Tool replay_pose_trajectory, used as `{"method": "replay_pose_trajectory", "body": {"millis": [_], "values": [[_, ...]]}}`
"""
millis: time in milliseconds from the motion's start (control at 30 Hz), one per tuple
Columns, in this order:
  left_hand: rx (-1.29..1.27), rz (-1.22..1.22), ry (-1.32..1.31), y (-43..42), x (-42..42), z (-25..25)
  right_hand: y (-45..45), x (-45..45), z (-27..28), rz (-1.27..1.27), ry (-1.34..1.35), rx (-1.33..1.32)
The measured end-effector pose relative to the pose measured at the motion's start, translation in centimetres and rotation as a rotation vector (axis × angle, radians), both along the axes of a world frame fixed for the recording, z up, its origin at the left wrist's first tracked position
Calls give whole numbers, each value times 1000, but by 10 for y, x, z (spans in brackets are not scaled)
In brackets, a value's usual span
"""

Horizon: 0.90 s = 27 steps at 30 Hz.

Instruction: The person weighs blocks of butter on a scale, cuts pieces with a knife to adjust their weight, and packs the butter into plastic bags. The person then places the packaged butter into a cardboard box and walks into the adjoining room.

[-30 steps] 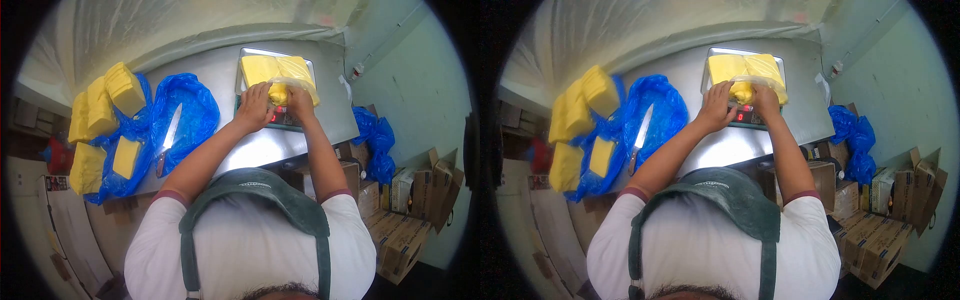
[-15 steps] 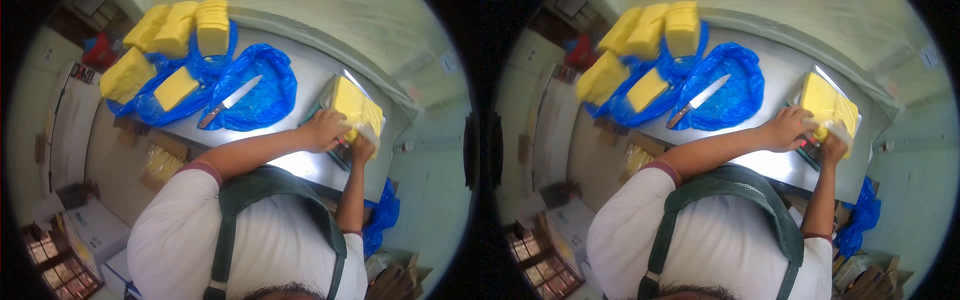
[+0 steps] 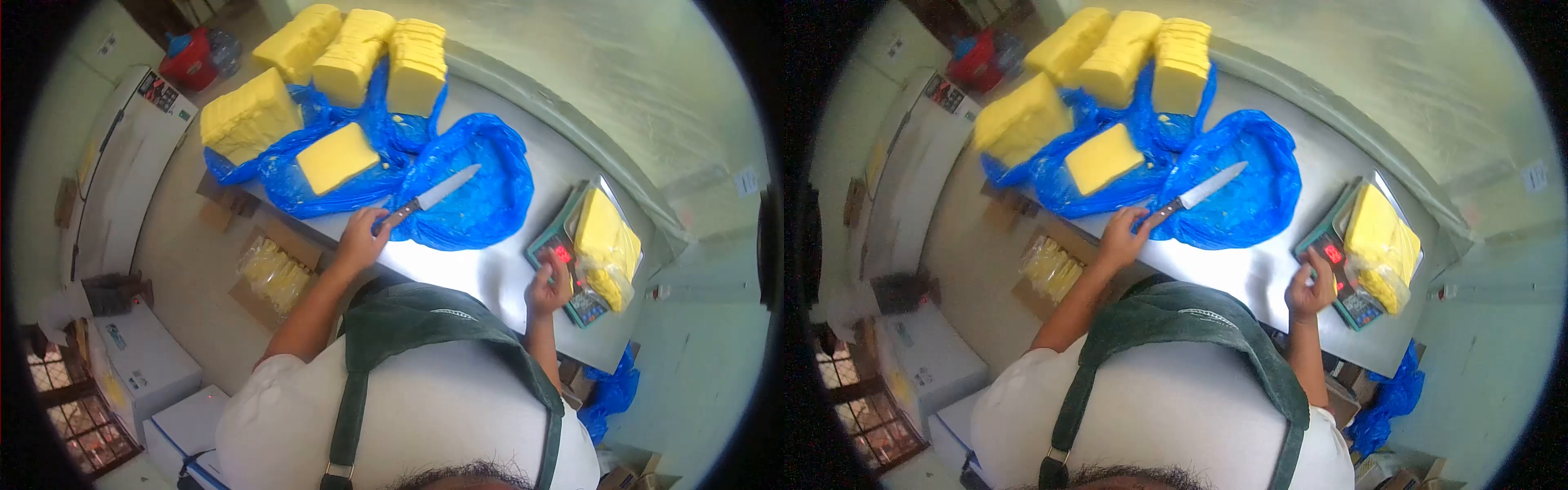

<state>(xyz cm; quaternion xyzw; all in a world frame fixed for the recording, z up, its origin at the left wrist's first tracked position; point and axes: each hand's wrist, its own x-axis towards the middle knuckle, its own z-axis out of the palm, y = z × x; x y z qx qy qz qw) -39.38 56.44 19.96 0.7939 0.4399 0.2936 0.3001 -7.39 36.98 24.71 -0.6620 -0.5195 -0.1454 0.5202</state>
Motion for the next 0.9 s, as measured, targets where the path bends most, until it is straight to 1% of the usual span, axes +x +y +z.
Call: {"method": "replay_pose_trajectory", "body": {"millis": [33, 100, 133, 167, 233, 267, 300, 367, 400, 467, 500, 567, 700, 767, 800, 833, 867, 900], "values": [[-53, -20, -64, -1, -8, -3, 25, -10, 8, 70, 12, -56], [-12, 39, -95, -7, -20, 9, 78, -35, 26, 188, 57, -106], [-103, 38, -141, -9, -29, 12, 96, -46, 28, 242, 183, -189], [-190, 32, -187, -9, -39, 12, 116, -59, 31, 272, 175, -187], [-186, 50, -207, -10, -65, 12, 156, -84, 38, 413, 159, -295], [-233, 58, -182, -10, -78, 16, 174, -96, 40, 487, 201, -376], [-283, 62, -155, -11, -92, 19, 193, -111, 45, 503, 200, -377], [-282, 97, -179, -16, -123, 6, 228, -141, 55, 619, 180, -494], [-293, 154, -184, -18, -136, -4, 246, -151, 57, 627, 173, -489], [-344, 251, -190, -25, -162, -8, 282, -168, 60, 728, 60, -533], [-341, 257, -197, -29, -173, -9, 301, -175, 62, 733, 51, -532], [-451, 417, -221, -43, -190, -13, 339, -184, 66, 784, -29, -497], [-436, 533, -215, -73, -214, -26, 418, -197, 81, 764, -169, -504], [-528, 572, -187, -87, -225, -27, 461, -205, 83, 704, -354, -441], [-527, 596, -193, -91, -231, -24, 484, -210, 85, 709, -431, -411], [-575, 638, -125, -94, -235, -21, 507, -217, 85, 712, -507, -380], [-629, 677, -55, -100, -240, -20, 525, -227, 92, 699, -563, -439], [-636, 695, -57, -106, -246, -26, 542, -236, 99, 697, -678, -444]]}}
